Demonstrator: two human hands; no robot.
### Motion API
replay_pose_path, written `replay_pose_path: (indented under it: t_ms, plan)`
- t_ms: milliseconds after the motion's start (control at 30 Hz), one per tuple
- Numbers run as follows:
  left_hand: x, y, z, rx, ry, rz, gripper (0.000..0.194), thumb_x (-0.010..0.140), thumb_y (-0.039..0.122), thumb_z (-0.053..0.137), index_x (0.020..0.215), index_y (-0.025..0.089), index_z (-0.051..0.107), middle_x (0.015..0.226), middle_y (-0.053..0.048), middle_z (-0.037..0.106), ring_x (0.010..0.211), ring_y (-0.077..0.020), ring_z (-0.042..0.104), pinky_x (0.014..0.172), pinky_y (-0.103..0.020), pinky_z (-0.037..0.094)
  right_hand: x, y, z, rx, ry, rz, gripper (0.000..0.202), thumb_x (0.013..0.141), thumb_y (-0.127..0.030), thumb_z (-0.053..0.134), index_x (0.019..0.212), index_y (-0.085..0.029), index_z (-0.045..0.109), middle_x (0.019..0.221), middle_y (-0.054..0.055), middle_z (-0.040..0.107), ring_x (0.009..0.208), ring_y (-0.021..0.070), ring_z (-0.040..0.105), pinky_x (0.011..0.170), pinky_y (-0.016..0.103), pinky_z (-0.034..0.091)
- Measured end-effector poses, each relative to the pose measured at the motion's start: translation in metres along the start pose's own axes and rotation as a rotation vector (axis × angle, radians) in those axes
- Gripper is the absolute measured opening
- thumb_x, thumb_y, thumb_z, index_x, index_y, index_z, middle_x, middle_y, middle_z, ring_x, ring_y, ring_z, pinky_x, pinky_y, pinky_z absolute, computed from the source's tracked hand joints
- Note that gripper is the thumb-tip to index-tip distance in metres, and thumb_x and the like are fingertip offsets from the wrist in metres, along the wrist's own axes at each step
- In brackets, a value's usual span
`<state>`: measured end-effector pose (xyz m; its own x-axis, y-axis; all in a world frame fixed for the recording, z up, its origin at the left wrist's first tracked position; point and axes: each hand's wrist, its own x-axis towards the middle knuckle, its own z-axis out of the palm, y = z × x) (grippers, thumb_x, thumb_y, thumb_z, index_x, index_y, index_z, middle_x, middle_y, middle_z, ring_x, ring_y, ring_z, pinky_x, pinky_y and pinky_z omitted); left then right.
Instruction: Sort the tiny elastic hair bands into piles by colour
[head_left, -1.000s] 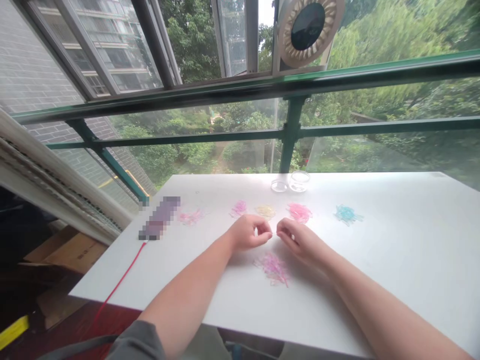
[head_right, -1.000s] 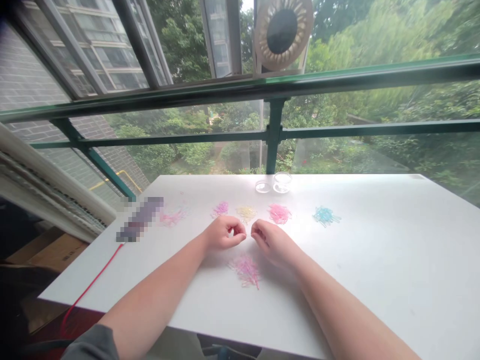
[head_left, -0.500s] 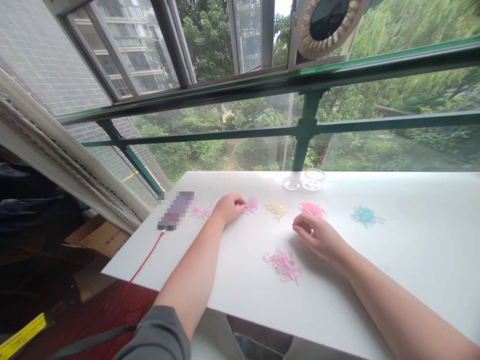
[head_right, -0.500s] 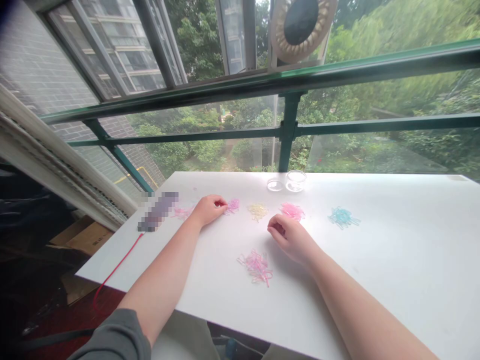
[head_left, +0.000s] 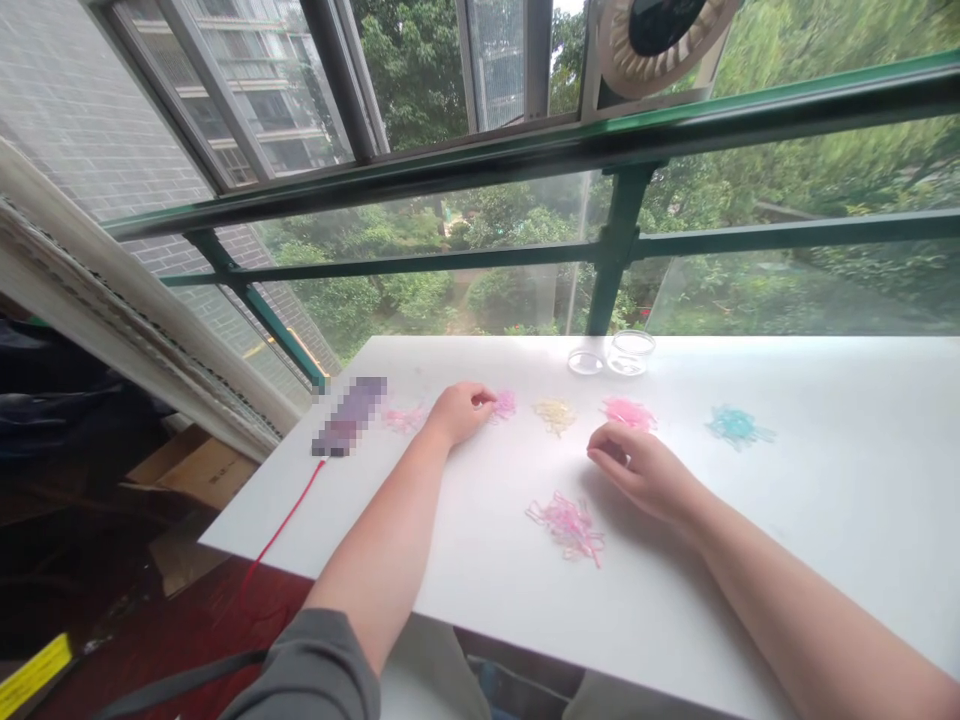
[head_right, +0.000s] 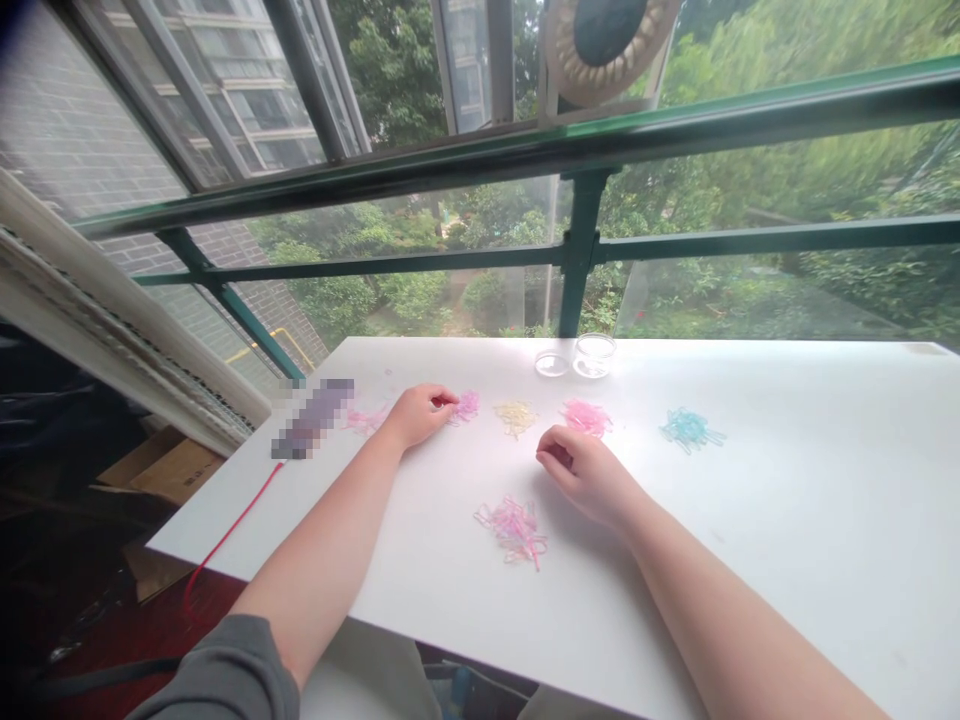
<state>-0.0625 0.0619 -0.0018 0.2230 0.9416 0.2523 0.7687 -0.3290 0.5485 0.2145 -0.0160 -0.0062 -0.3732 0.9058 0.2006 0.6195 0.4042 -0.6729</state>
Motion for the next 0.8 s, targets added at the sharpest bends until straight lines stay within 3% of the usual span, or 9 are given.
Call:
replay_pose_path:
  t_ms: [267, 467, 633, 800]
  plan:
    - [0.000, 0.002, -0.004, -0.017, 0.002, -0.032, 0.024, 0.078, 0.024, 0.052, 0.091, 0.020, 0.071, 0.087, -0.002, 0.072, 0.080, -0.0162, 0.064, 0.079, -0.027, 0.049, -0.001, 0.001, -0.001, 0.002, 0.021, -0.002, 0.010, 0.082, -0.026, 0.048, 0.079, -0.020, 0.055, 0.064, 0.001, 0.056, 0.057, 0.0138, 0.047, 0.054, 0.027, 0.039]
    - [0.000, 0.002, -0.006, -0.002, -0.016, -0.009, 0.027, 0.076, 0.016, 0.048, 0.089, 0.019, 0.071, 0.092, -0.003, 0.070, 0.084, -0.0161, 0.062, 0.082, -0.027, 0.048, 0.000, 0.000, -0.001, -0.003, 0.000, 0.012, 0.011, 0.083, -0.027, 0.046, 0.079, -0.020, 0.054, 0.066, 0.002, 0.056, 0.056, 0.0139, 0.047, 0.054, 0.027, 0.040]
    - [-0.002, 0.001, -0.009, 0.055, -0.066, 0.008, 0.030, 0.070, 0.014, 0.050, 0.092, 0.020, 0.071, 0.094, -0.005, 0.063, 0.084, -0.0172, 0.059, 0.082, -0.030, 0.048, 0.000, -0.001, -0.001, 0.010, 0.000, 0.017, 0.010, 0.084, -0.026, 0.046, 0.079, -0.020, 0.053, 0.068, 0.001, 0.056, 0.058, 0.0138, 0.047, 0.056, 0.028, 0.040]
    - [-0.006, 0.000, -0.011, 0.030, -0.120, 0.065, 0.046, 0.063, 0.011, 0.053, 0.106, 0.020, 0.063, 0.104, -0.006, 0.057, 0.090, -0.0177, 0.058, 0.086, -0.030, 0.048, 0.000, -0.002, -0.001, 0.026, 0.008, 0.023, 0.011, 0.084, -0.026, 0.046, 0.077, -0.020, 0.052, 0.066, 0.001, 0.055, 0.058, 0.0134, 0.046, 0.056, 0.027, 0.039]
